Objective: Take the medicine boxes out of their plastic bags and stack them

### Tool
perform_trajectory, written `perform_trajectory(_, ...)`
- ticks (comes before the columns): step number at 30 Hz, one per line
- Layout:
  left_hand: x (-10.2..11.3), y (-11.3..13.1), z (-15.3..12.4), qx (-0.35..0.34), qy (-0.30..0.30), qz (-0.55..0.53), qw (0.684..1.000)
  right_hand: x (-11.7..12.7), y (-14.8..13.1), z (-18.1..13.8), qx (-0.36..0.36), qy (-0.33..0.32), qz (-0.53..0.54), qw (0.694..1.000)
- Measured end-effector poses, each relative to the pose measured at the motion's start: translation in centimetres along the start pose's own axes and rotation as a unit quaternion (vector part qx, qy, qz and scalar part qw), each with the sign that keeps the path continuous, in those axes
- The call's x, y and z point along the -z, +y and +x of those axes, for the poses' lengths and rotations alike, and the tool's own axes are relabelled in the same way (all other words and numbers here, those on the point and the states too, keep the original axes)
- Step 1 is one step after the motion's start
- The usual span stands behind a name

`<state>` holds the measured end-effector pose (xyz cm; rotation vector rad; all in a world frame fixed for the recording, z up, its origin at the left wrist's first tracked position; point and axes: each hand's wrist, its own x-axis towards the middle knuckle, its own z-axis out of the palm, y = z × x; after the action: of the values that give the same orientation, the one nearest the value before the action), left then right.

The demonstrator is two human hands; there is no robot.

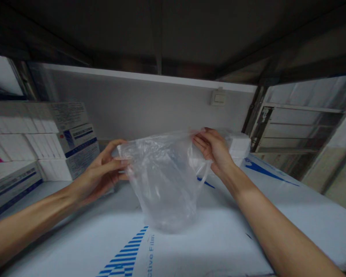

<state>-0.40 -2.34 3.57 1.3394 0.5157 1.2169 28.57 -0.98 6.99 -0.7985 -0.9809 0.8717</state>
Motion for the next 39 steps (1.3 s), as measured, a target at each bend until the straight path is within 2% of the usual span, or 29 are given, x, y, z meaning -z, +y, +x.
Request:
perform_trajectory(3, 0.2, 0.2, 0.7, -0.023, 0.122, -0.06, 0.99, -0.3, 0.6, -0.3, 0.013, -0.007, -0.097, 0.995)
perform_trajectory(5, 0.3, 0.1, 1.1, -0.033, 0.165, -0.094, 0.981, -0.5, 1.0, -0.8, 0.024, -0.049, -0.192, 0.98)
perform_trajectory(7, 0.5, -0.1, 1.2, -0.032, 0.169, -0.104, 0.98, -0.5, 1.4, -1.2, 0.025, -0.144, -0.272, 0.951)
perform_trajectory(9, 0.6, -0.4, 1.1, -0.037, 0.147, -0.056, 0.987, -0.4, 1.9, -1.6, 0.024, -0.25, -0.317, 0.915)
perform_trajectory(12, 0.9, -0.6, 0.4, -0.083, 0.084, 0.141, 0.983, -0.1, 3.0, -1.8, 0.051, -0.331, -0.352, 0.874)
perform_trajectory(13, 1.0, -0.7, 0.2, -0.103, 0.062, 0.227, 0.967, -0.1, 3.4, -1.8, 0.061, -0.338, -0.357, 0.869)
perform_trajectory(15, 1.1, -0.7, -0.2, -0.132, 0.034, 0.385, 0.913, 0.0, 3.9, -1.7, 0.065, -0.334, -0.354, 0.871)
perform_trajectory(17, 1.1, -0.6, -0.3, -0.155, 0.041, 0.497, 0.853, 0.0, 4.1, -1.7, 0.046, -0.314, -0.337, 0.886)
perform_trajectory(19, 1.2, -0.7, -0.2, -0.186, 0.065, 0.551, 0.811, -0.2, 3.9, -1.6, 0.026, -0.289, -0.316, 0.903)
perform_trajectory(21, 1.5, -0.8, 0.2, -0.212, 0.086, 0.56, 0.796, -0.3, 3.5, -1.6, 0.019, -0.27, -0.291, 0.918)
perform_trajectory(23, 2.0, -1.0, 0.8, -0.214, 0.118, 0.522, 0.817, -0.2, 3.0, -1.4, 0.025, -0.264, -0.267, 0.926)
perform_trajectory(25, 2.7, -1.2, 1.5, -0.183, 0.166, 0.429, 0.869, 0.1, 2.5, -1.2, 0.03, -0.274, -0.25, 0.928)
perform_trajectory(27, 3.5, -1.2, 2.1, -0.145, 0.212, 0.323, 0.911, 0.5, 2.0, -1.1, 0.02, -0.305, -0.239, 0.922)
perform_trajectory(28, 3.8, -1.1, 2.4, -0.137, 0.229, 0.29, 0.919, 0.7, 1.7, -1.1, 0.007, -0.332, -0.237, 0.913)
perform_trajectory(31, 4.2, -0.6, 2.7, -0.169, 0.25, 0.289, 0.909, 1.0, 1.0, -1.4, -0.042, -0.462, -0.256, 0.848)
perform_trajectory(33, 4.0, -0.2, 2.6, -0.208, 0.237, 0.298, 0.901, 0.9, 0.6, -1.6, -0.072, -0.53, -0.266, 0.802)
perform_trajectory(34, 3.8, 0.0, 2.6, -0.224, 0.222, 0.289, 0.904, 0.8, 0.5, -1.6, -0.076, -0.531, -0.265, 0.801)
perform_trajectory(35, 3.5, 0.2, 2.5, -0.235, 0.204, 0.27, 0.911, 0.5, 0.5, -1.6, -0.067, -0.508, -0.264, 0.817)
perform_trajectory(37, 3.0, 0.5, 2.3, -0.238, 0.158, 0.208, 0.936, -0.2, 0.8, -1.3, -0.009, -0.406, -0.275, 0.871)
perform_trajectory(39, 2.7, 0.9, 2.3, -0.21, 0.114, 0.129, 0.962, -1.3, 1.4, -0.9, 0.074, -0.293, -0.294, 0.906)
